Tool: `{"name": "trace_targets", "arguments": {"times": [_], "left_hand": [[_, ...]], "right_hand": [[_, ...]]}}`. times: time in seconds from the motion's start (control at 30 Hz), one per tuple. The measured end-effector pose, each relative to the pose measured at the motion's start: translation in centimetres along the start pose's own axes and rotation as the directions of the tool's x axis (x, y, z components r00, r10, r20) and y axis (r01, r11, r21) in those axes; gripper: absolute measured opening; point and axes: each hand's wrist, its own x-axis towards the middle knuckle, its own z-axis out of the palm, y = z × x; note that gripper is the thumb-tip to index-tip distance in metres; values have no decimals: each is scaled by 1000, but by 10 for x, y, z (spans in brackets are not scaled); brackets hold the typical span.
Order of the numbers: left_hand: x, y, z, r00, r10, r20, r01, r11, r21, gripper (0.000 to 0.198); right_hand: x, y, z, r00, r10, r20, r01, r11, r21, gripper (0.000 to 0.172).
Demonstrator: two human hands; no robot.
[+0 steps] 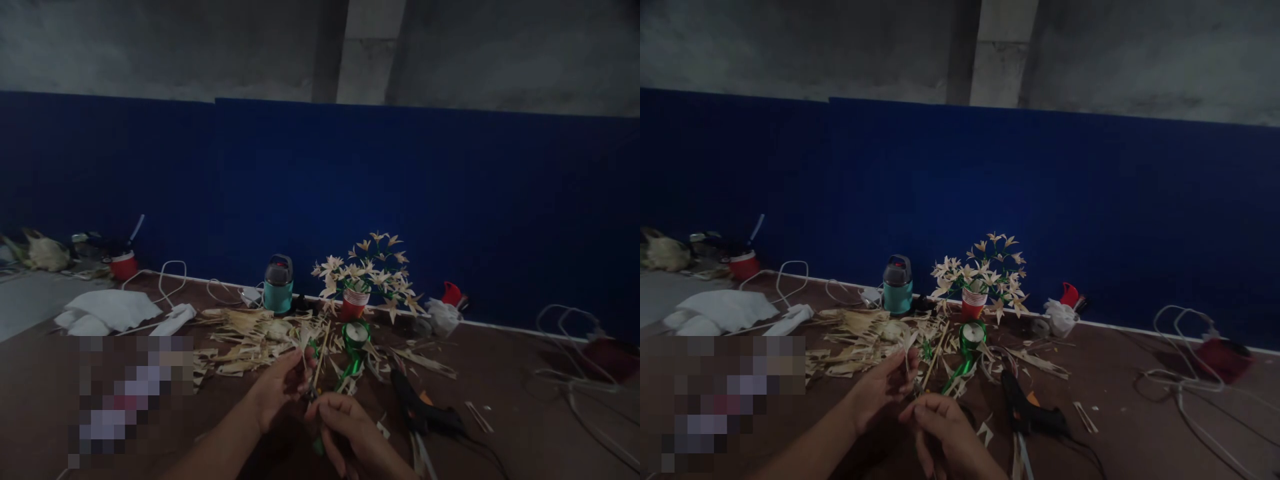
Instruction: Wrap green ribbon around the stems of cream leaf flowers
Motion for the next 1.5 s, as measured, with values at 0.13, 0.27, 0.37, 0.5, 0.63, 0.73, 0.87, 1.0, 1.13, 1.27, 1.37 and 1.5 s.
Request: {"name": "trace_targets", "arguments": {"times": [0.13,0.27,0.37,0.5,0.63,0.73,0.87,1.0,1.13,1.27,1.37,1.5], "left_hand": [[3,-2,-4,1000,-5,27,5,1000,-3,20],[6,-4,-6,998,-15,59,17,999,-28,20],[6,-4,-5,999,-8,54,8,1000,-6,20],[4,-4,-4,1000,-3,18,2,999,39,19],[4,-3,-5,1000,17,26,-19,994,109,23],[5,-3,-6,1000,26,-7,-26,998,50,19],[7,-5,-5,999,30,-27,-31,999,-33,14],[6,-5,-3,999,41,-10,-41,999,-22,14],[4,-5,-5,999,20,41,-22,998,62,20],[7,-8,-10,998,27,55,-32,995,96,23],[8,-8,-11,999,33,37,-35,997,69,21],[7,-8,-9,998,60,33,-61,998,25,19]], "right_hand": [[1,1,0,1000,2,5,-2,1000,6,31],[1,3,-2,1000,-14,17,13,1000,24,28],[1,2,-1,999,-25,35,24,999,21,29],[1,0,-1,1000,-5,26,5,1000,14,31],[0,2,-2,1000,5,15,-5,1000,8,30],[-1,2,-1,1000,5,28,-6,1000,5,30],[-3,0,0,998,10,68,-10,1000,0,28],[-3,-1,1,995,-22,98,18,999,35,28],[-1,1,0,998,-40,42,36,996,81,28],[0,2,-2,999,-21,47,17,996,84,30],[-1,2,-2,998,-18,58,13,997,81,31],[-1,0,1,998,-25,50,20,995,97,30]]}}
